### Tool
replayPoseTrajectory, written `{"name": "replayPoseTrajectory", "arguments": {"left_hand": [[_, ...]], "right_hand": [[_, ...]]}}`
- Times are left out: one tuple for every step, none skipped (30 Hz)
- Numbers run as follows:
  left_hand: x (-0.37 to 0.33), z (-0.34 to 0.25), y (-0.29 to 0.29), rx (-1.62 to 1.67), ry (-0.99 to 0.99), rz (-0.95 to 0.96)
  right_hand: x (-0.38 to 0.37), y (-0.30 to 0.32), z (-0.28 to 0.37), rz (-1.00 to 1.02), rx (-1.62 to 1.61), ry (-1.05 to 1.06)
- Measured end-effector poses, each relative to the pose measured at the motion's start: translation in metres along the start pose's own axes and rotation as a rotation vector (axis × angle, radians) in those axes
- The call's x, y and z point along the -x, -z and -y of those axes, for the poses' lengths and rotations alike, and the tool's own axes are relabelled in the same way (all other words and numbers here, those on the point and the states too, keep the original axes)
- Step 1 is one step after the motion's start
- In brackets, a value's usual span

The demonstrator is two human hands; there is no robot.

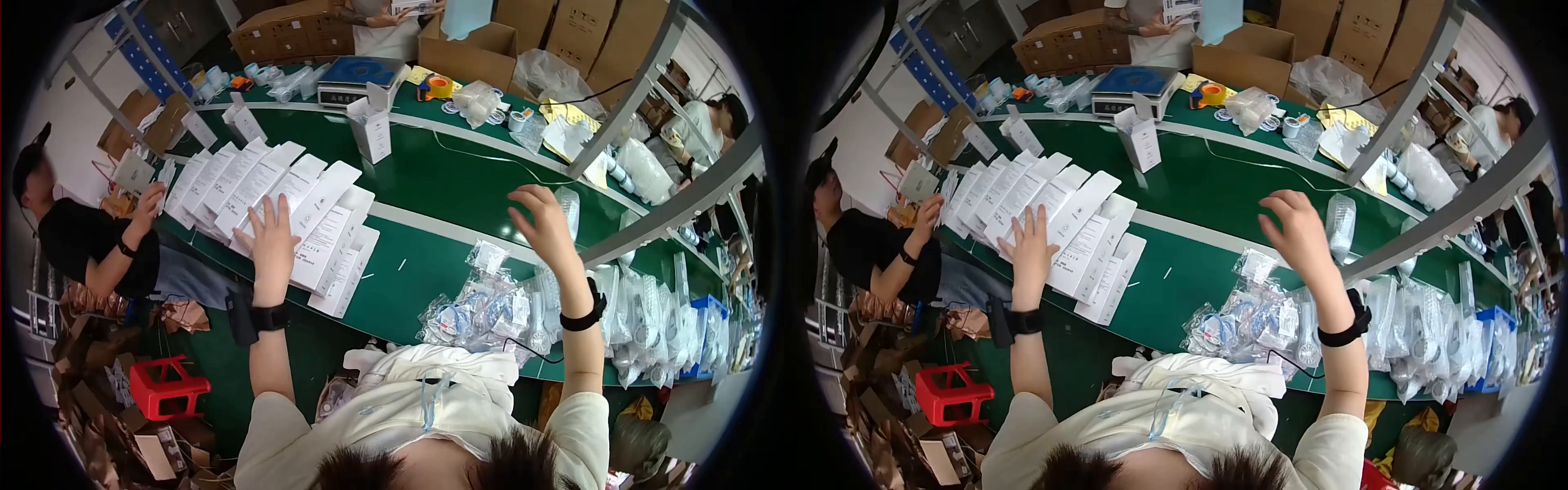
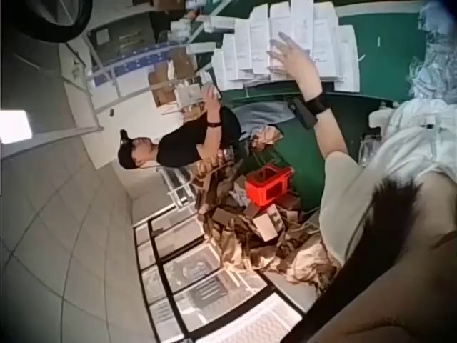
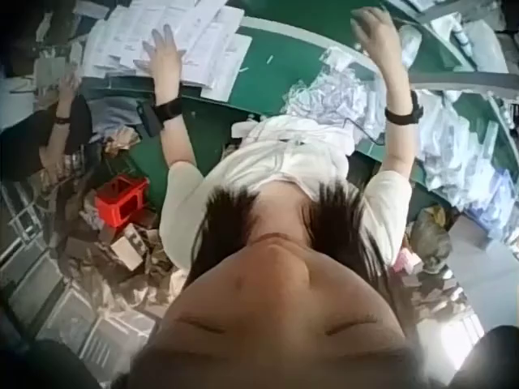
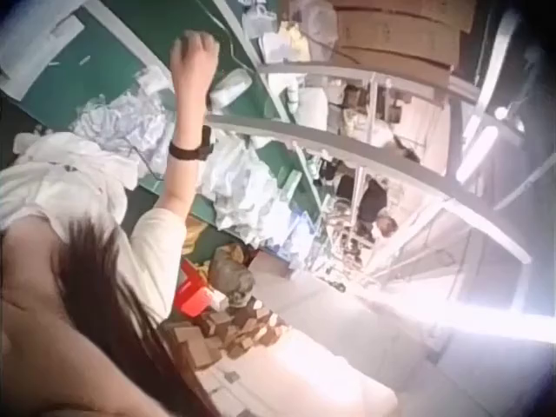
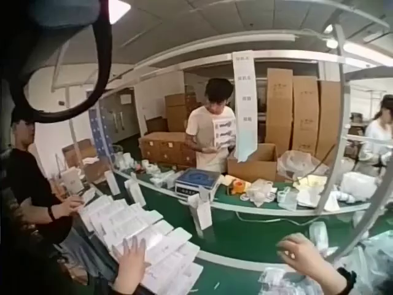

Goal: The person packages handheld fans by hand, placing a bubble-wrapped fan and a small plastic bag into a white box. They then close the box flaps and set the completed package onto the green assembly line.

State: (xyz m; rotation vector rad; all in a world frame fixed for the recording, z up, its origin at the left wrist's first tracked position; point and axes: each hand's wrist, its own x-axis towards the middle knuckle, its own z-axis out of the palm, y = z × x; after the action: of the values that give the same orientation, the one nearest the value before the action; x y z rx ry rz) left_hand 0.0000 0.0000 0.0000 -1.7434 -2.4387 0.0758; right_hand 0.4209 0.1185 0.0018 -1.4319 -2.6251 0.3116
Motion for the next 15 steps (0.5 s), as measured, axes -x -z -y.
{"name": "replayPoseTrajectory", "arguments": {"left_hand": [[0.018, -0.010, 0.015, 0.042, 0.000, -0.029], [0.016, -0.006, 0.030, 0.069, -0.028, -0.137], [0.010, -0.007, 0.043, 0.102, -0.061, -0.244], [0.028, -0.031, 0.051, 0.129, -0.087, -0.220], [0.048, -0.061, 0.062, 0.243, -0.154, -0.283], [0.065, -0.091, 0.075, 0.343, -0.205, -0.359], [0.070, -0.118, 0.069, 0.380, -0.280, -0.345], [0.073, -0.143, 0.058, 0.417, -0.355, -0.331], [0.074, -0.162, 0.047, 0.522, -0.452, -0.287], [0.070, -0.174, 0.033, 0.622, -0.542, -0.244], [0.060, -0.183, 0.015, 0.625, -0.558, -0.241], [0.048, -0.192, -0.003, 1.031, -0.546, -0.171], [0.038, -0.200, -0.010, 1.436, -0.516, -0.083], [0.027, -0.207, -0.012, 1.438, -0.519, -0.077], [0.014, -0.215, -0.012, 1.616, -0.505, 0.086]], "right_hand": [[0.008, 0.004, 0.017, 0.005, -0.136, 0.032], [0.000, -0.002, 0.043, -0.031, -0.283, 0.042], [-0.013, -0.010, 0.065, -0.075, -0.428, 0.054], [-0.006, -0.013, 0.076, -0.012, -0.778, 0.056], [0.004, -0.015, 0.085, 0.033, -1.135, 0.055], [0.015, -0.019, 0.095, 0.061, -1.374, 0.074], [0.017, -0.028, 0.104, 0.075, -1.613, 0.097], [0.012, -0.030, 0.103, 0.052, -1.610, 0.082], [0.010, -0.031, 0.100, -0.109, -1.623, -0.005], [0.005, -0.033, 0.097, -0.269, -1.629, -0.083], [0.001, -0.035, 0.092, -0.427, -1.628, -0.160], [-0.001, -0.037, 0.084, -0.434, -1.626, -0.162], [0.001, -0.041, 0.073, -0.333, -1.517, -0.072], [0.005, -0.046, 0.060, -0.230, -1.407, 0.016], [0.008, -0.052, 0.046, -0.126, -1.296, 0.101]]}}
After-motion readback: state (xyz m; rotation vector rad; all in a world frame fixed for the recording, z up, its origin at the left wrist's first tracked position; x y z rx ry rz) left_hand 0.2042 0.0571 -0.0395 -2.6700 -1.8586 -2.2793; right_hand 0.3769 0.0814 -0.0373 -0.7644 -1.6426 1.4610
